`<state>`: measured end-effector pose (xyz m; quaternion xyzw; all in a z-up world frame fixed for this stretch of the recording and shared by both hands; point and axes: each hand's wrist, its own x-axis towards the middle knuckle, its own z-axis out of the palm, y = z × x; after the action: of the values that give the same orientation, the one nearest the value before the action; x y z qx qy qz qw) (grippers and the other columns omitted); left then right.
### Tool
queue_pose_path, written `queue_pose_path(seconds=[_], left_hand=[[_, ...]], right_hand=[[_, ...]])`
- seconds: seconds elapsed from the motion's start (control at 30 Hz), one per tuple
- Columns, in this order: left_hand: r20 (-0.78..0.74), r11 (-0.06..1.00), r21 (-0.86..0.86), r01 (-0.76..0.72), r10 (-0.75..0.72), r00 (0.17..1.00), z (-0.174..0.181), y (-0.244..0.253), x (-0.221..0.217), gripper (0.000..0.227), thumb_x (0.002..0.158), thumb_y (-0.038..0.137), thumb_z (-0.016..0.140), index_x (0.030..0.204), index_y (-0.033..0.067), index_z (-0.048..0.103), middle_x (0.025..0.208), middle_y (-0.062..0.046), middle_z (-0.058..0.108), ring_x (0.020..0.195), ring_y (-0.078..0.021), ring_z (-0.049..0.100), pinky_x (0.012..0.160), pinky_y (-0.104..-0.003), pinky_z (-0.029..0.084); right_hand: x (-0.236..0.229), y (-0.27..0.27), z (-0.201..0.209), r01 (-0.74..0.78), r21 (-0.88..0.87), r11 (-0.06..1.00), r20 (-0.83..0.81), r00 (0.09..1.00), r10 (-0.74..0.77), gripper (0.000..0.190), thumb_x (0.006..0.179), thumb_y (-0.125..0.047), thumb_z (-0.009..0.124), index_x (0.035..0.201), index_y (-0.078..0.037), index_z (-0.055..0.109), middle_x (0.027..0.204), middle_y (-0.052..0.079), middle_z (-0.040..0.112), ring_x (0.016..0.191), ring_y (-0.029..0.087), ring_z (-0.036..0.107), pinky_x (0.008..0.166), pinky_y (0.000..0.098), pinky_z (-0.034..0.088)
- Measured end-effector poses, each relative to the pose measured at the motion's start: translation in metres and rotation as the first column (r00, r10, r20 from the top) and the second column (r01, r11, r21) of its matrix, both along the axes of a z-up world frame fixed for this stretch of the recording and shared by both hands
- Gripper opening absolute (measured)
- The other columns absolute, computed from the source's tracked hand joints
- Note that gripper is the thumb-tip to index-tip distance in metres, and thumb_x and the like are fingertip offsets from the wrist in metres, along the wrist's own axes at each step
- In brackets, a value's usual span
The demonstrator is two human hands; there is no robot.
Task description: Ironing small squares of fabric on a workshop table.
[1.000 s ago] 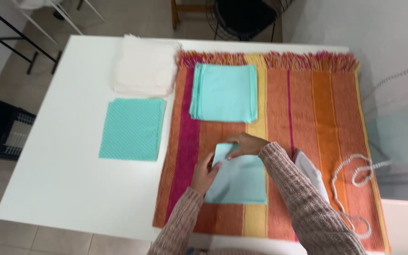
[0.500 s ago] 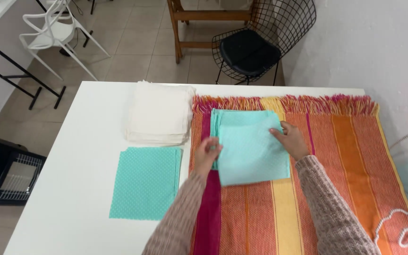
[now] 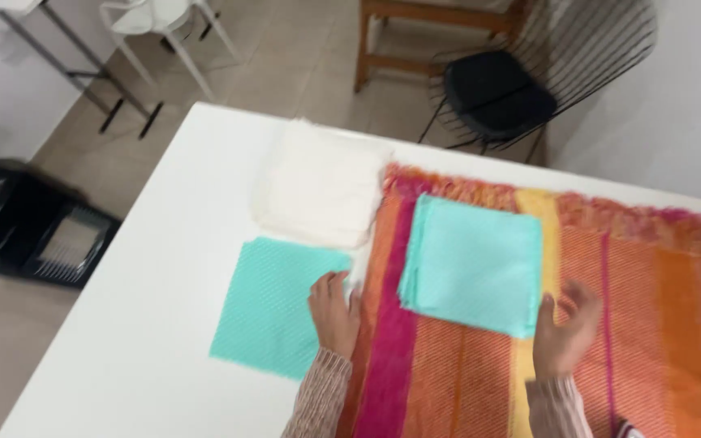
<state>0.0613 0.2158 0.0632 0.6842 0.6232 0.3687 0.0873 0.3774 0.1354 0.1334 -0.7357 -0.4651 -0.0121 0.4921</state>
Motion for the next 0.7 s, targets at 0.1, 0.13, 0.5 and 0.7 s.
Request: queue_pose_path(seconds=[0.1,0.13,0.5,0.7], left_hand=[[-0.150,0.965,-0.232,-0.124,0.091,0.985,-0.038,-0.033,-0.030,0.053,0.078,0.031,0.082,0.123,0.0109,0.061,0.122,-0.009,0.058,0.114,-0.0272,0.052,0.099,-0.043,0.042],[-0.161,0.960,-0.239,-0.145,0.108,0.981,-0.030,-0.045,-0.035,0.053,0.078,0.031,0.082,0.123,0.0109,0.061,0.122,-0.009,0.058,0.114,-0.0272,0.052,0.099,-0.043,0.042],[-0.314,0.968,-0.180,-0.175,0.112,0.943,-0.028,-0.014,-0.041,0.020,0.088,0.025,0.075,0.101,0.0129,0.066,0.096,-0.005,0.064,0.081,-0.0180,0.060,0.068,-0.032,0.053],[-0.404,0.967,-0.197,-0.163,0.072,0.912,-0.029,-0.022,-0.038,0.035,0.072,-0.006,0.071,0.105,0.0039,0.066,0.106,-0.015,0.061,0.084,-0.0273,0.058,0.063,-0.036,0.056]], right_hand=[[-0.040,-0.061,-0.034,-0.055,-0.081,0.995,-0.024,0.998,0.053,0.045,0.086,0.018,0.067,0.127,0.015,0.049,0.123,0.029,0.056,0.105,0.038,0.061,0.092,0.0481,0.057],[-0.056,-0.082,-0.040,-0.075,-0.089,0.993,-0.035,0.997,0.072,0.045,0.086,0.018,0.067,0.127,0.015,0.049,0.123,0.029,0.056,0.105,0.038,0.061,0.092,0.0481,0.057],[-0.090,-0.208,-0.048,-0.228,-0.275,0.934,-0.106,0.973,0.207,0.032,0.085,0.003,0.067,0.115,0.003,0.059,0.116,0.018,0.067,0.113,0.030,0.068,0.102,0.0413,0.058],[-0.078,-0.235,-0.032,-0.123,-0.254,0.959,-0.035,0.992,0.118,0.031,0.084,0.009,0.068,0.114,0.005,0.060,0.112,0.019,0.070,0.104,0.029,0.071,0.098,0.0392,0.059]])
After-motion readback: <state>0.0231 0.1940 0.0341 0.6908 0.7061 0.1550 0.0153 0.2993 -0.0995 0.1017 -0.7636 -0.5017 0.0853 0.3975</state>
